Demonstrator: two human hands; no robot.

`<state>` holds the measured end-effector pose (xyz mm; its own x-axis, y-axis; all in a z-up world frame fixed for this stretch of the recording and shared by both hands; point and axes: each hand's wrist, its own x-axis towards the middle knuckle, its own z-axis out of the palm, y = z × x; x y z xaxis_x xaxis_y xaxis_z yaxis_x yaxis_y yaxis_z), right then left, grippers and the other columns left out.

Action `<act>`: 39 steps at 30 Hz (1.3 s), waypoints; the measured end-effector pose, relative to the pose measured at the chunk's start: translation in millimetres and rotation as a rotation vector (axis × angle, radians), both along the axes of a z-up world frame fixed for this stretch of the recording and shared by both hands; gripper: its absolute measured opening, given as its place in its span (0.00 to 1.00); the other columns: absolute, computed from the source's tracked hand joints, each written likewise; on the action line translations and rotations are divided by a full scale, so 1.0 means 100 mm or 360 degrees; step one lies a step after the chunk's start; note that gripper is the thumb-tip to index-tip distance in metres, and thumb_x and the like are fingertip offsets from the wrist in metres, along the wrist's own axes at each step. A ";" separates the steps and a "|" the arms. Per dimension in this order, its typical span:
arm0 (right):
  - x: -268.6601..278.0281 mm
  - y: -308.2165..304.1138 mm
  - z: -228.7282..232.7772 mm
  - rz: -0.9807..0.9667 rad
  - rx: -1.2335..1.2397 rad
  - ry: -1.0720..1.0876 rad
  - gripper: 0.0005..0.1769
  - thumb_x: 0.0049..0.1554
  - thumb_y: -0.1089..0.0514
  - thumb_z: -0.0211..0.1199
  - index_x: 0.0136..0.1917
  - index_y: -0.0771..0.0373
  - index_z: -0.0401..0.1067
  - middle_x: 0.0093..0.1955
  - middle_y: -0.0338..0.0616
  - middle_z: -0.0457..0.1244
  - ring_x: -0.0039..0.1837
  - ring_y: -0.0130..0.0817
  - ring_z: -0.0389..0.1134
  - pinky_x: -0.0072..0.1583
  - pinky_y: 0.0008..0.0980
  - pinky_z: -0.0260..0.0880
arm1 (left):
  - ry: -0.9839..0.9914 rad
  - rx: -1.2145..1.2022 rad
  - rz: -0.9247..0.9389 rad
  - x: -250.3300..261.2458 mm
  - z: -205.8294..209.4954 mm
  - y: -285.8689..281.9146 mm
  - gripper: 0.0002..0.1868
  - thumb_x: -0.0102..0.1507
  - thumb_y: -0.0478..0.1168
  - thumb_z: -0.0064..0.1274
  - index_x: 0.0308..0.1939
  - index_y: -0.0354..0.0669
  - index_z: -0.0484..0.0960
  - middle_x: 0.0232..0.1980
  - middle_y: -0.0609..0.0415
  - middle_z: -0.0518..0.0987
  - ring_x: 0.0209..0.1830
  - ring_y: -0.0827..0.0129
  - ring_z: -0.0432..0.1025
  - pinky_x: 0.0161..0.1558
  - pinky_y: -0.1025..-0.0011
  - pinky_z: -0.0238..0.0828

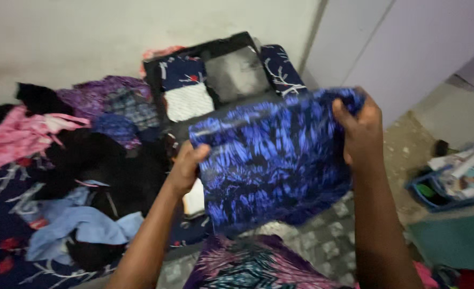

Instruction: The person packs a suitcase by folding and placing various articles of clothing including pants, shirts, and a denim jacket into the bag.

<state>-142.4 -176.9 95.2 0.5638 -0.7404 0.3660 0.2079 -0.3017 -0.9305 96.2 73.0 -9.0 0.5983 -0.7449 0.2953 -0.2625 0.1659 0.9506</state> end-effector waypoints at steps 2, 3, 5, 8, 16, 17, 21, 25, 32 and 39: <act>0.36 0.12 0.12 0.0039 0.0118 -0.0123 0.07 0.62 0.60 0.66 0.52 0.63 0.73 0.47 0.32 0.67 0.50 0.22 0.66 0.56 0.24 0.67 | 0.0672 0.0004 -0.0084 0.10 -0.09 0.00 0.27 0.60 0.58 0.56 0.52 0.41 0.79 0.57 0.49 0.73 0.57 0.55 0.71 0.57 0.59 0.69; 0.52 0.15 0.13 0.0122 0.0148 -0.0110 0.09 0.61 0.59 0.67 0.54 0.63 0.74 0.48 0.32 0.68 0.50 0.21 0.66 0.56 0.23 0.67 | 0.1059 -0.0014 -0.0204 0.08 -0.13 0.01 0.30 0.59 0.60 0.55 0.53 0.41 0.79 0.57 0.48 0.73 0.57 0.54 0.71 0.58 0.57 0.69; 0.78 0.14 0.10 0.0184 0.0170 -0.0099 0.10 0.61 0.59 0.67 0.55 0.64 0.75 0.48 0.32 0.69 0.50 0.21 0.67 0.56 0.23 0.68 | 0.1701 -0.0082 -0.0625 -0.03 -0.21 0.07 0.36 0.57 0.66 0.52 0.56 0.41 0.77 0.59 0.47 0.74 0.58 0.52 0.71 0.59 0.53 0.68; 1.00 0.19 -0.17 -0.0402 -0.0296 0.0477 0.13 0.62 0.56 0.71 0.54 0.69 0.77 0.44 0.44 0.66 0.46 0.31 0.62 0.50 0.33 0.64 | 0.2252 -0.0273 -0.0873 -0.22 -0.25 0.19 0.46 0.55 0.75 0.47 0.61 0.42 0.75 0.61 0.46 0.76 0.59 0.50 0.72 0.60 0.48 0.68; 0.42 0.73 -0.75 -0.1047 -0.1223 0.0429 0.22 0.65 0.51 0.71 0.62 0.70 0.71 0.60 0.55 0.67 0.61 0.47 0.70 0.62 0.41 0.70 | 0.2547 -0.0422 -0.0833 -0.33 -0.42 0.58 0.58 0.54 0.85 0.40 0.68 0.42 0.73 0.65 0.43 0.76 0.62 0.45 0.71 0.63 0.41 0.66; 0.25 0.88 -0.81 -0.1118 -0.0934 0.0471 0.21 0.66 0.50 0.70 0.60 0.69 0.72 0.55 0.52 0.67 0.57 0.44 0.69 0.59 0.40 0.70 | 0.2557 -0.0400 -0.0849 -0.30 -0.45 0.59 0.58 0.54 0.85 0.40 0.68 0.42 0.73 0.65 0.43 0.76 0.62 0.45 0.71 0.63 0.41 0.66; -0.34 1.66 -1.17 -0.0867 0.0444 0.0167 0.18 0.69 0.48 0.62 0.57 0.67 0.71 0.45 0.48 0.67 0.46 0.38 0.65 0.48 0.39 0.66 | 0.2490 -0.0486 -0.0603 -0.14 -0.43 0.54 0.58 0.53 0.84 0.39 0.70 0.42 0.70 0.68 0.44 0.75 0.64 0.45 0.71 0.66 0.42 0.65; -0.45 2.07 -1.47 -0.0343 0.1181 0.0014 0.30 0.63 0.37 0.54 0.65 0.63 0.68 0.54 0.56 0.68 0.49 0.46 0.71 0.49 0.45 0.73 | 0.2557 -0.0567 -0.0618 -0.06 -0.36 0.38 0.59 0.51 0.84 0.38 0.68 0.41 0.70 0.66 0.42 0.74 0.63 0.43 0.70 0.63 0.38 0.63; 0.15 2.00 -1.83 0.0419 0.1783 -0.1125 0.51 0.57 0.24 0.48 0.77 0.66 0.56 0.77 0.55 0.56 0.76 0.52 0.55 0.71 0.57 0.55 | 0.2690 -0.0611 -0.0991 -0.80 -0.63 0.27 0.56 0.59 0.82 0.42 0.71 0.38 0.69 0.70 0.42 0.72 0.68 0.46 0.66 0.69 0.46 0.63; 0.18 2.03 -1.79 0.0293 0.1651 -0.0918 0.51 0.57 0.24 0.50 0.78 0.64 0.56 0.78 0.56 0.54 0.78 0.52 0.53 0.72 0.57 0.53 | 0.2763 -0.0188 -0.0915 -0.82 -0.55 0.38 0.55 0.56 0.83 0.38 0.67 0.41 0.73 0.65 0.45 0.76 0.63 0.50 0.69 0.65 0.48 0.65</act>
<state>-124.7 26.4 -84.3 0.6414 -0.7572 -0.1233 0.6351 0.6142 -0.4684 14.6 111.5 -64.3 -0.0422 -0.9681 -0.2471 0.9981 -0.0519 0.0331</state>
